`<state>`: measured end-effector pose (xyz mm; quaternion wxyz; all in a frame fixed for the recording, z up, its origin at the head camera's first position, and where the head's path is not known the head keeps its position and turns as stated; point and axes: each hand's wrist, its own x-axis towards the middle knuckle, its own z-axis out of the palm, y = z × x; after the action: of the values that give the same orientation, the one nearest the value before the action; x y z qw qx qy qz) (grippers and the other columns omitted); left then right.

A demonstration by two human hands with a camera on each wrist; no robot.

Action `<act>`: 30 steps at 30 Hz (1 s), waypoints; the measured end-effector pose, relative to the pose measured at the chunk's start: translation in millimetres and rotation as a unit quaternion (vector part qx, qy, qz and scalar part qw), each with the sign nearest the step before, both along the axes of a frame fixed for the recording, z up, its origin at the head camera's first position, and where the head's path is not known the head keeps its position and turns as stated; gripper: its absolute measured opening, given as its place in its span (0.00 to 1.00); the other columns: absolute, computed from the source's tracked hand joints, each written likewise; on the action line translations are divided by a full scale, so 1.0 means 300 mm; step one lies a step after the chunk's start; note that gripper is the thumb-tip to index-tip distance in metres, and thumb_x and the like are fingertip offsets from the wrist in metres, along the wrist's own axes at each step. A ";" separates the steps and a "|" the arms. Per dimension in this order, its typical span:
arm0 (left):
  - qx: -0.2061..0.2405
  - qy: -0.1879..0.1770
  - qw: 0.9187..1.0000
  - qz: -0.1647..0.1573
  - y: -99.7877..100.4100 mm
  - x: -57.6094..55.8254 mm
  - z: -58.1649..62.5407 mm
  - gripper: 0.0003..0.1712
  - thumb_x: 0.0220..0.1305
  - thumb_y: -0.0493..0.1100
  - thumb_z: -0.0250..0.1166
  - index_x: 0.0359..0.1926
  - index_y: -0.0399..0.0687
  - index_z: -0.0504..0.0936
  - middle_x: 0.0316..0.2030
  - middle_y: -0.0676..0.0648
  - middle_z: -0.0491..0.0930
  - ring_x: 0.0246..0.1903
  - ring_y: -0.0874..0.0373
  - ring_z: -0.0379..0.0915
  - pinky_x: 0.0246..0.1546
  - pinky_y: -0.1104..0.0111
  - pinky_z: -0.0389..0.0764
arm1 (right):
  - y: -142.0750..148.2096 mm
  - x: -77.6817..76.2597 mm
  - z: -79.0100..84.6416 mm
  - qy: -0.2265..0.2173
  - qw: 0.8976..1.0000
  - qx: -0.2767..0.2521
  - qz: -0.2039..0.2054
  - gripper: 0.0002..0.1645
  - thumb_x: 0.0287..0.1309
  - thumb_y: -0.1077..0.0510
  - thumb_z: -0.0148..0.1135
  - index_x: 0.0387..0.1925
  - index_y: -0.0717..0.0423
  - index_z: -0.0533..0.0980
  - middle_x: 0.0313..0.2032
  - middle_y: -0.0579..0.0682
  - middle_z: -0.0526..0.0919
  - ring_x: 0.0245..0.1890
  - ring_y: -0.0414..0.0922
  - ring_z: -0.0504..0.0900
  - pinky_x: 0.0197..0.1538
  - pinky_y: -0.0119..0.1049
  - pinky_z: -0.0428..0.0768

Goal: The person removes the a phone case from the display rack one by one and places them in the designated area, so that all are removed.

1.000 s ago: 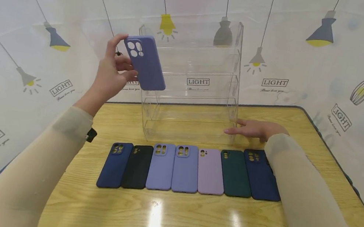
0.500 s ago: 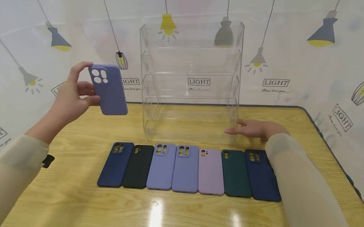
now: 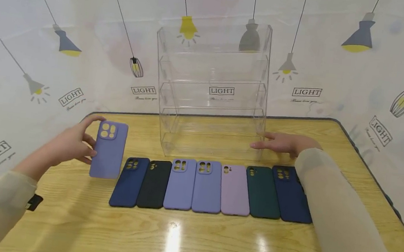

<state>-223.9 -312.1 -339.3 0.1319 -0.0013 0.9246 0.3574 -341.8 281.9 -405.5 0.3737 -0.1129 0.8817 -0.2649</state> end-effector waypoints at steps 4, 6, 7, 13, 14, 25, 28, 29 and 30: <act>-0.012 -0.059 0.998 -0.012 -0.025 0.013 -0.040 0.62 0.63 0.20 0.63 0.86 0.59 0.42 0.48 0.27 0.83 0.37 0.46 0.87 0.36 0.50 0.93 | 0.001 0.005 0.006 0.000 1.000 -0.002 -0.001 0.65 0.70 0.20 0.51 0.87 0.40 0.28 0.84 0.69 0.27 0.80 0.81 0.40 0.67 0.89 0.55; -0.012 -0.085 0.996 -0.013 -0.041 0.019 -0.058 0.61 0.62 0.20 0.63 0.86 0.57 0.43 0.41 0.31 0.83 0.34 0.48 0.85 0.35 0.51 0.93 | 0.001 0.005 0.008 0.003 1.000 0.000 0.000 0.65 0.70 0.20 0.51 0.87 0.41 0.28 0.84 0.70 0.27 0.80 0.81 0.40 0.67 0.89 0.56; -0.011 -0.102 0.995 -0.011 -0.049 0.021 -0.066 0.60 0.62 0.20 0.62 0.85 0.57 0.43 0.37 0.35 0.82 0.32 0.49 0.84 0.35 0.52 0.93 | -0.001 0.006 0.009 0.004 1.000 -0.001 -0.001 0.65 0.69 0.19 0.51 0.87 0.40 0.28 0.84 0.70 0.27 0.80 0.81 0.40 0.67 0.89 0.56; -0.003 -0.192 0.981 0.004 -0.084 0.036 -0.117 0.58 0.62 0.21 0.61 0.84 0.54 0.42 0.26 0.48 0.67 0.28 0.53 0.77 0.35 0.56 0.93 | -0.004 0.004 0.010 0.002 1.000 0.003 -0.006 0.66 0.69 0.20 0.52 0.87 0.42 0.29 0.84 0.70 0.28 0.80 0.81 0.41 0.67 0.88 0.57; -0.001 -0.199 0.980 0.006 -0.088 0.041 -0.126 0.58 0.63 0.21 0.62 0.84 0.54 0.42 0.28 0.47 0.69 0.29 0.53 0.76 0.35 0.56 0.93 | -0.004 0.004 0.010 0.001 1.000 0.003 -0.006 0.66 0.69 0.20 0.52 0.87 0.42 0.29 0.84 0.70 0.28 0.80 0.81 0.41 0.67 0.88 0.57; 0.000 -0.224 0.975 0.002 -0.102 0.038 -0.203 0.57 0.62 0.23 0.64 0.85 0.52 0.46 0.31 0.44 0.72 0.28 0.52 0.80 0.32 0.60 0.92 | -0.009 0.004 0.012 -0.003 1.000 0.002 -0.005 0.65 0.70 0.21 0.52 0.87 0.41 0.29 0.84 0.70 0.28 0.80 0.80 0.40 0.68 0.88 0.56; -0.015 -0.214 0.977 -0.007 -0.091 0.027 -0.200 0.58 0.61 0.22 0.63 0.85 0.51 0.46 0.28 0.47 0.69 0.26 0.55 0.75 0.30 0.61 0.91 | -0.005 0.003 0.008 0.001 1.000 0.002 -0.005 0.66 0.68 0.19 0.52 0.87 0.40 0.29 0.84 0.69 0.28 0.81 0.80 0.40 0.68 0.88 0.56; -0.020 -0.210 0.977 -0.010 -0.087 0.023 -0.199 0.58 0.61 0.22 0.62 0.86 0.51 0.45 0.27 0.48 0.67 0.25 0.56 0.73 0.30 0.62 0.90 | -0.004 0.002 0.006 0.002 1.000 0.001 -0.005 0.66 0.68 0.19 0.53 0.87 0.40 0.29 0.84 0.69 0.28 0.81 0.80 0.40 0.68 0.88 0.56; -0.027 -0.207 0.978 -0.013 -0.082 0.020 -0.197 0.58 0.61 0.22 0.61 0.86 0.50 0.45 0.27 0.49 0.66 0.24 0.57 0.71 0.29 0.62 0.90 | -0.002 0.001 0.004 0.002 1.000 0.000 -0.006 0.66 0.68 0.19 0.52 0.87 0.40 0.29 0.84 0.68 0.29 0.81 0.80 0.40 0.68 0.88 0.56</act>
<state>-217.9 -336.7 -398.4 0.3250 -0.0662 0.8864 0.3229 -341.4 281.3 -404.4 0.3708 -0.1083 0.8830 -0.2667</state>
